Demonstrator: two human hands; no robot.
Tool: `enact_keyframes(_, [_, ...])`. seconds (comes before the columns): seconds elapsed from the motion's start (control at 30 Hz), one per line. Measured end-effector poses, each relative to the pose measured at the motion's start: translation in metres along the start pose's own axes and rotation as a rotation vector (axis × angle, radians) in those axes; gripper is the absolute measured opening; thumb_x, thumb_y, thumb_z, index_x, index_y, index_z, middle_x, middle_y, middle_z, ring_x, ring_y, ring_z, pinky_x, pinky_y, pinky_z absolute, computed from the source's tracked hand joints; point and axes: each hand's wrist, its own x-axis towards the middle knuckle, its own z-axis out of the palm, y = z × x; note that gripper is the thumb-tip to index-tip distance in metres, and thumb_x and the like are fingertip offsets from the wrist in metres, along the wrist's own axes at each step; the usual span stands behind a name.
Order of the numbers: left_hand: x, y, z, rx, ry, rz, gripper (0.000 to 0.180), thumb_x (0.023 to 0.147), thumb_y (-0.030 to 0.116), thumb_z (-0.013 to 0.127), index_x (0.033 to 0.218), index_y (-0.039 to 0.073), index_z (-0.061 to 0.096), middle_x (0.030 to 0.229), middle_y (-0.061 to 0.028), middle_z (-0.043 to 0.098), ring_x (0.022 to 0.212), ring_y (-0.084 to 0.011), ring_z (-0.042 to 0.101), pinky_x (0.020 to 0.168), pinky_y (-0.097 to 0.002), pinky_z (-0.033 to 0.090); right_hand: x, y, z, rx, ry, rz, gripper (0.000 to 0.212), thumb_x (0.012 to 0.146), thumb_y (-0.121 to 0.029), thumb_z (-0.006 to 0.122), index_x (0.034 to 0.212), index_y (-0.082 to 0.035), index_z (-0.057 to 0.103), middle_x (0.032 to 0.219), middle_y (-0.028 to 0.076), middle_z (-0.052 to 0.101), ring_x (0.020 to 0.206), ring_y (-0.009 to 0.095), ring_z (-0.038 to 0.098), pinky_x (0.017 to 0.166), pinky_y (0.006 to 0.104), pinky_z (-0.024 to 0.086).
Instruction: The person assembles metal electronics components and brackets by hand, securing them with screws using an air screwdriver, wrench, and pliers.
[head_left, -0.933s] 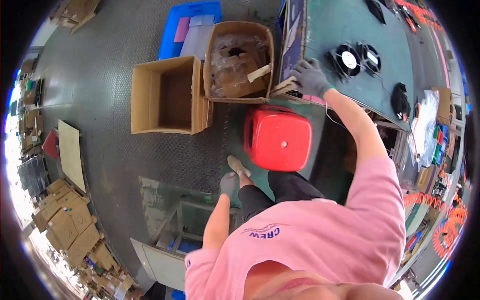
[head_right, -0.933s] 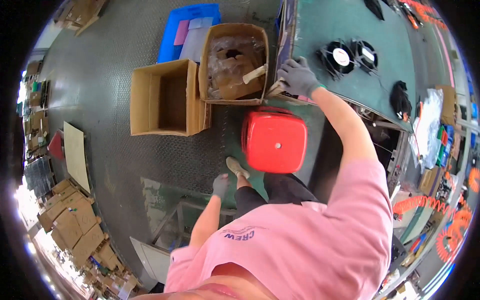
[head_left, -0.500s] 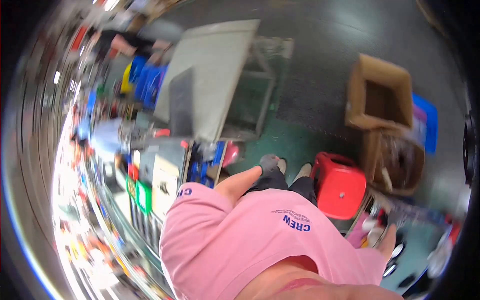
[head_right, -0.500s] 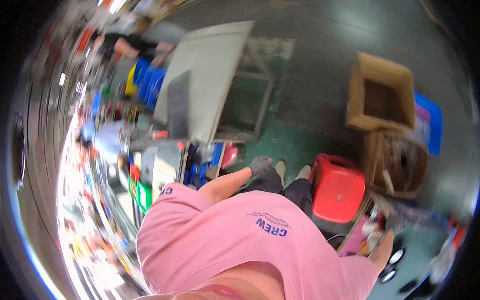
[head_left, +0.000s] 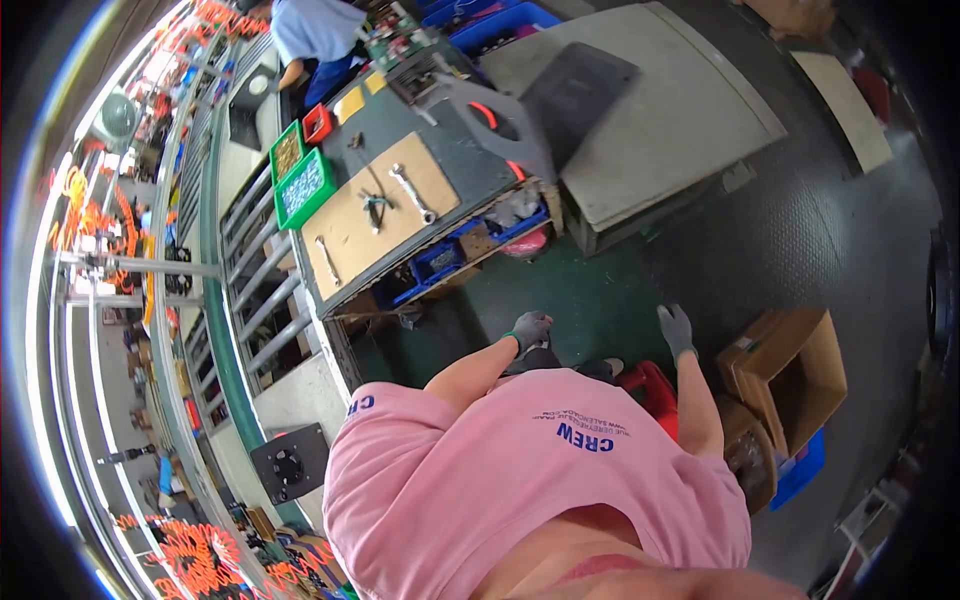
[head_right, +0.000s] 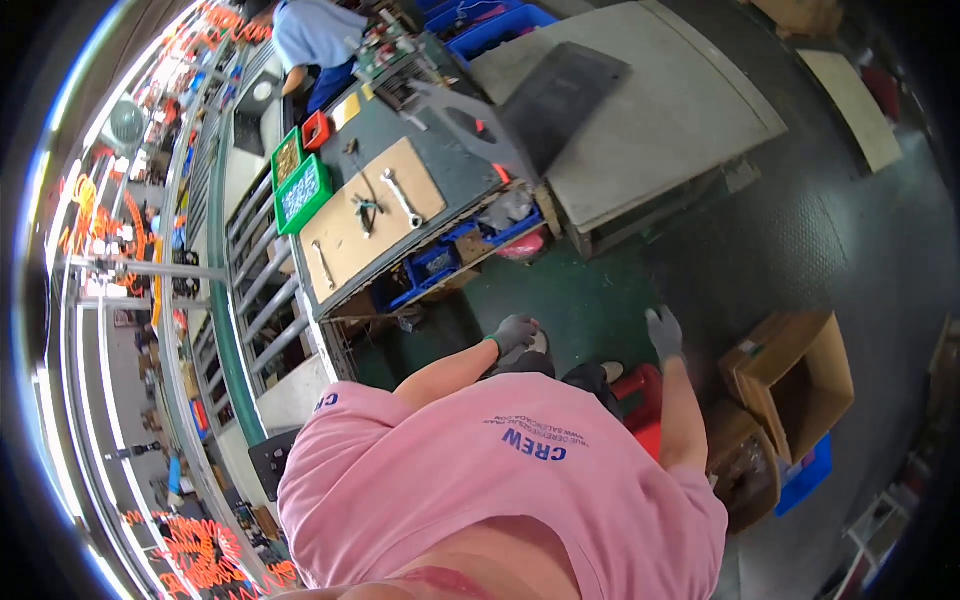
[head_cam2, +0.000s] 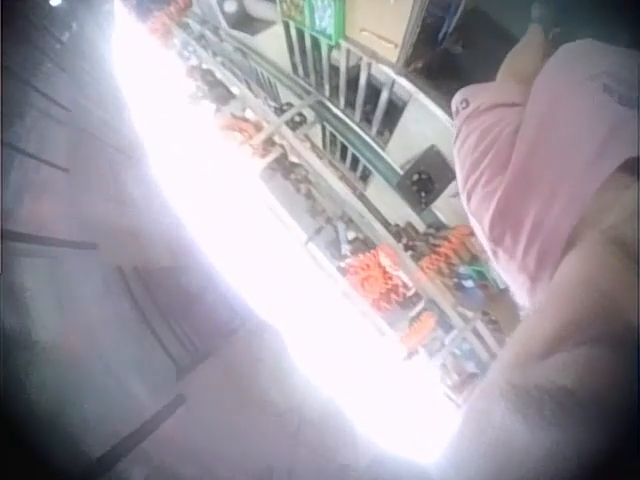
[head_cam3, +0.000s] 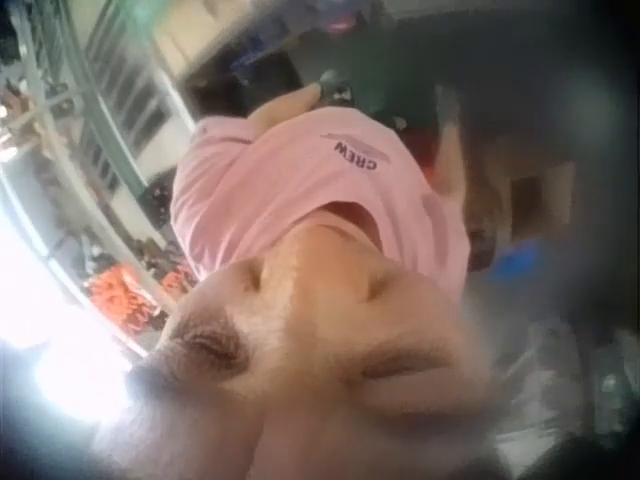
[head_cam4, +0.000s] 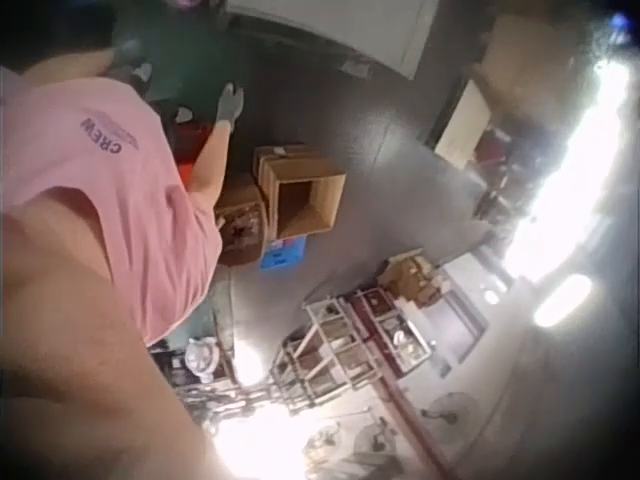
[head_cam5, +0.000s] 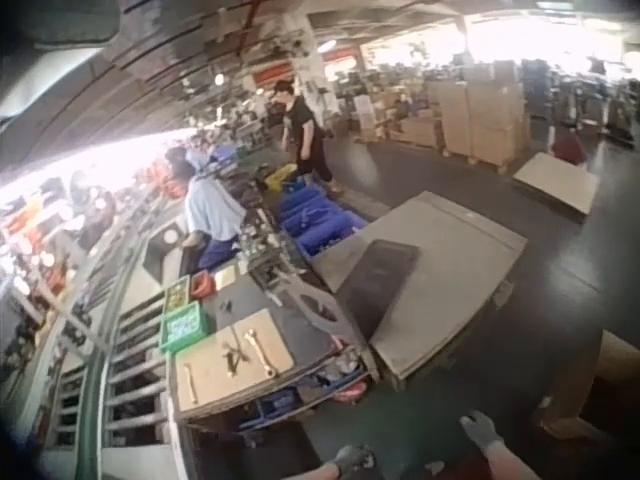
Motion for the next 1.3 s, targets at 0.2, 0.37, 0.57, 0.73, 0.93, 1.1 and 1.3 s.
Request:
enact_keyframes(0.2, [-0.045, -0.167, -0.075, -0.613, 0.266, -0.006, 0.02, 0.078, 0.013, 0.058, 0.096, 0.008, 0.062, 0.081, -0.0062, 0.059, 0.068, -0.0185, 0.061, 0.058, -0.0324, 0.051, 0.053, -0.223, 0.106, 0.076, -0.243, -0.539, 0.027, 0.084, -0.027, 0.053, 0.1, -0.006, 0.058, 0.095, 0.016, 0.062, 0.092, 0.034, 0.059, 0.077, 0.039, 0.046])
enact_keyframes(0.37, [-0.119, -0.134, -0.143, -0.863, 0.532, -0.594, 0.028, 0.087, 0.017, 0.047, 0.112, 0.007, 0.052, 0.101, -0.0104, 0.056, 0.076, -0.0263, 0.062, 0.066, -0.0403, 0.053, 0.062, -0.271, 0.149, 0.167, -0.141, -0.615, 0.024, 0.085, -0.022, 0.056, 0.102, -0.005, 0.056, 0.093, 0.016, 0.061, 0.086, 0.031, 0.06, 0.073, 0.0364, 0.047])
enact_keyframes(0.57, [-0.17, -0.172, -0.145, -0.998, 0.677, -0.842, 0.031, 0.087, 0.018, 0.05, 0.116, 0.008, 0.05, 0.1, -0.0107, 0.055, 0.08, -0.0295, 0.061, 0.067, -0.0447, 0.054, 0.039, -0.409, 0.064, 0.169, 0.23, -0.93, 0.023, 0.083, -0.016, 0.058, 0.103, -0.004, 0.056, 0.096, 0.015, 0.06, 0.087, 0.032, 0.058, 0.074, 0.038, 0.046])
enact_keyframes(0.73, [-0.133, -0.153, -0.14, -1.187, 0.689, -0.784, 0.029, 0.087, 0.018, 0.051, 0.115, 0.009, 0.051, 0.098, -0.0102, 0.056, 0.078, -0.0275, 0.06, 0.067, -0.0448, 0.053, 0.063, -0.488, -0.01, -0.082, 0.586, -1.044, 0.028, 0.082, -0.021, 0.061, 0.105, -0.005, 0.056, 0.1, 0.013, 0.058, 0.096, 0.033, 0.053, 0.081, 0.0412, 0.041])
enact_keyframes(0.93, [-0.068, -0.083, -0.174, -1.225, 0.726, -0.57, 0.027, 0.085, 0.015, 0.051, 0.11, 0.007, 0.054, 0.091, -0.0076, 0.057, 0.07, -0.0211, 0.06, 0.058, -0.0345, 0.051, 0.125, -0.487, -0.013, -0.09, 0.029, -0.954, 0.028, 0.083, -0.028, 0.059, 0.097, -0.004, 0.058, 0.086, 0.018, 0.061, 0.077, 0.037, 0.059, 0.066, 0.0427, 0.046])
enact_keyframes(1.1, [-0.041, -0.056, -0.193, -1.213, 0.783, -0.528, 0.018, 0.085, 0.014, 0.051, 0.101, 0.005, 0.054, 0.083, -0.0074, 0.057, 0.064, -0.0194, 0.059, 0.053, -0.0328, 0.048, 0.128, -0.492, -0.019, -0.296, 0.074, -1.043, 0.018, 0.084, -0.023, 0.057, 0.086, -0.005, 0.058, 0.077, 0.014, 0.058, 0.07, 0.036, 0.057, 0.06, 0.0438, 0.044])
enact_keyframes(1.3, [-0.016, -0.039, -0.19, -1.184, 0.735, -0.545, 0.02, 0.086, 0.016, 0.051, 0.101, 0.004, 0.055, 0.081, -0.008, 0.058, 0.061, -0.0198, 0.059, 0.052, -0.0325, 0.048, 0.132, -0.489, -0.047, -0.33, 0.135, -1.13, 0.015, 0.082, -0.018, 0.058, 0.084, -0.004, 0.059, 0.074, 0.012, 0.057, 0.067, 0.034, 0.056, 0.058, 0.041, 0.044])
